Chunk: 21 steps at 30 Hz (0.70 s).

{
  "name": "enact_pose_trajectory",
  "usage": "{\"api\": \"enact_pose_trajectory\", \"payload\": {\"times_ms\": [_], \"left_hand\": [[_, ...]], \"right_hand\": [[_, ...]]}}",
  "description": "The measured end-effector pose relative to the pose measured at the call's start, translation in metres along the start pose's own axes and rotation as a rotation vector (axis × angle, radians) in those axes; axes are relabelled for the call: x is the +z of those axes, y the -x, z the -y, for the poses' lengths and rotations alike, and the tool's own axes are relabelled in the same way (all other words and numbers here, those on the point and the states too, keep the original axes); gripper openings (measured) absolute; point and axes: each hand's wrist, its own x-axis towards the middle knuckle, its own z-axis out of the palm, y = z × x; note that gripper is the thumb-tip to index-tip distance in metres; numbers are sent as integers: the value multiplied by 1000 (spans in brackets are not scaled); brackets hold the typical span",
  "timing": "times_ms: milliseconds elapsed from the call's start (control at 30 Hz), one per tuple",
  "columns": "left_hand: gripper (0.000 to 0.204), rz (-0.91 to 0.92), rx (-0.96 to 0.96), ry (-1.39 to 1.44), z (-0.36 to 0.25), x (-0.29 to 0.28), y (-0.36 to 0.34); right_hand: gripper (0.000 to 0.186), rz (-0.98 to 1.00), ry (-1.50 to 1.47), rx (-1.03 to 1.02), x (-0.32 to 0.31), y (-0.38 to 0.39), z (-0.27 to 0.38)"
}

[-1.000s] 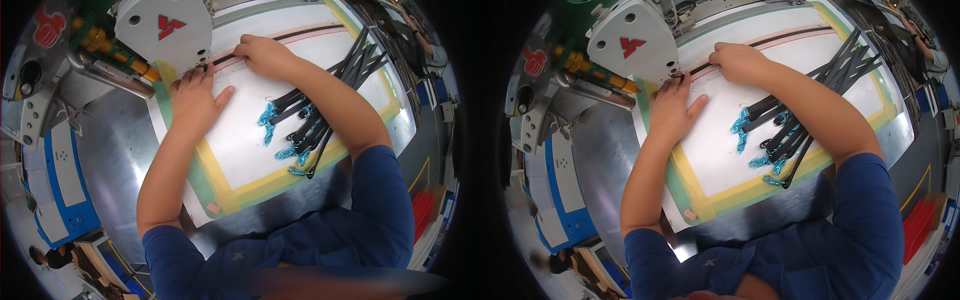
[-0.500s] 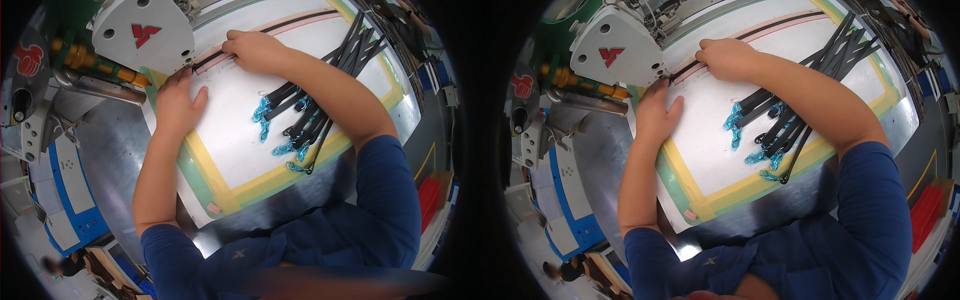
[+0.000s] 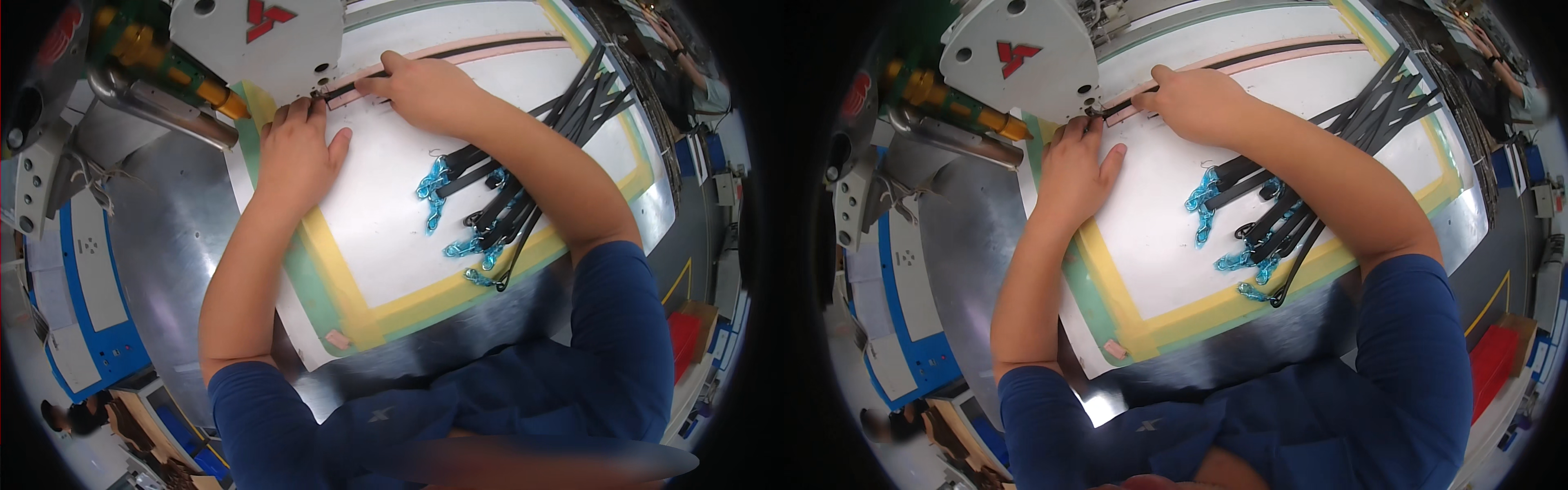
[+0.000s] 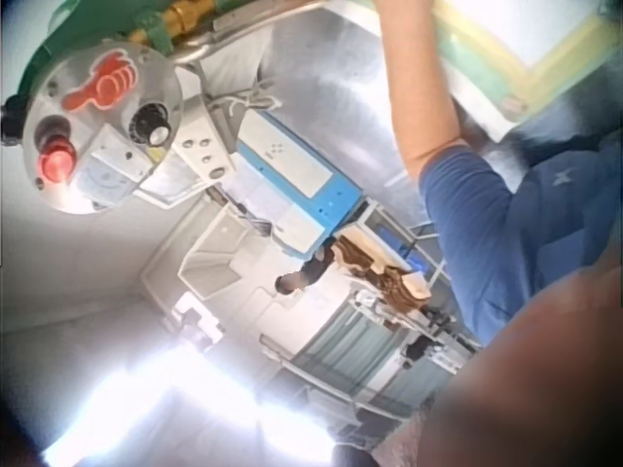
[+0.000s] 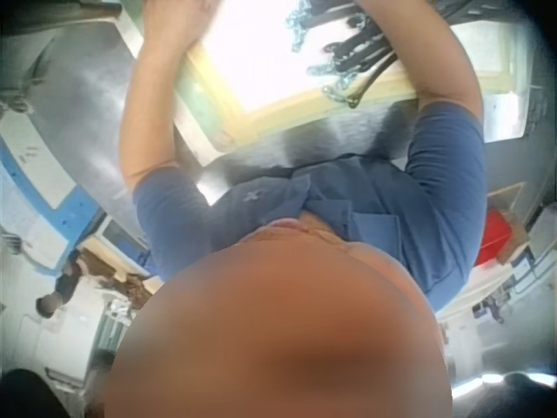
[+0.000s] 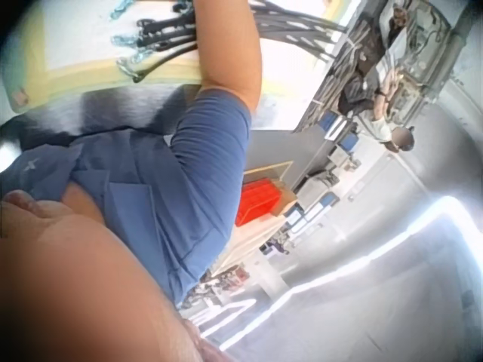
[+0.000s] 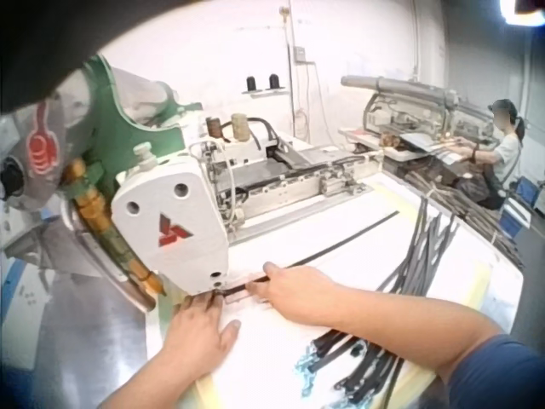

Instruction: Sewing leather straps using an industrial sewing machine.

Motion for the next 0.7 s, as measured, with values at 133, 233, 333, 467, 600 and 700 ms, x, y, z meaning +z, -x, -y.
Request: {"api": "enact_pose_trajectory", "payload": {"times_ms": [133, 233, 333, 467, 600, 700], "left_hand": [[57, -42, -13, 1, -3, 3, -2], [57, -27, -34, -38, -6, 7, 0], [58, -11, -51, -32, -7, 5, 0], [58, 24, -82, 0, -9, 1, -1], [57, -51, -54, -32, -8, 9, 0], [57, -32, -51, -23, -12, 6, -1]], "right_hand": [[45, 20, 14, 17, -3, 2, 3], [46, 21, 27, 4, -1, 2, 3], [45, 46, 47, 3, -7, 1, 6], [45, 17, 23, 29, -5, 1, 7], [44, 8, 36, 42, -8, 3, 10], [45, 25, 30, 50, -10, 5, 9]]}}
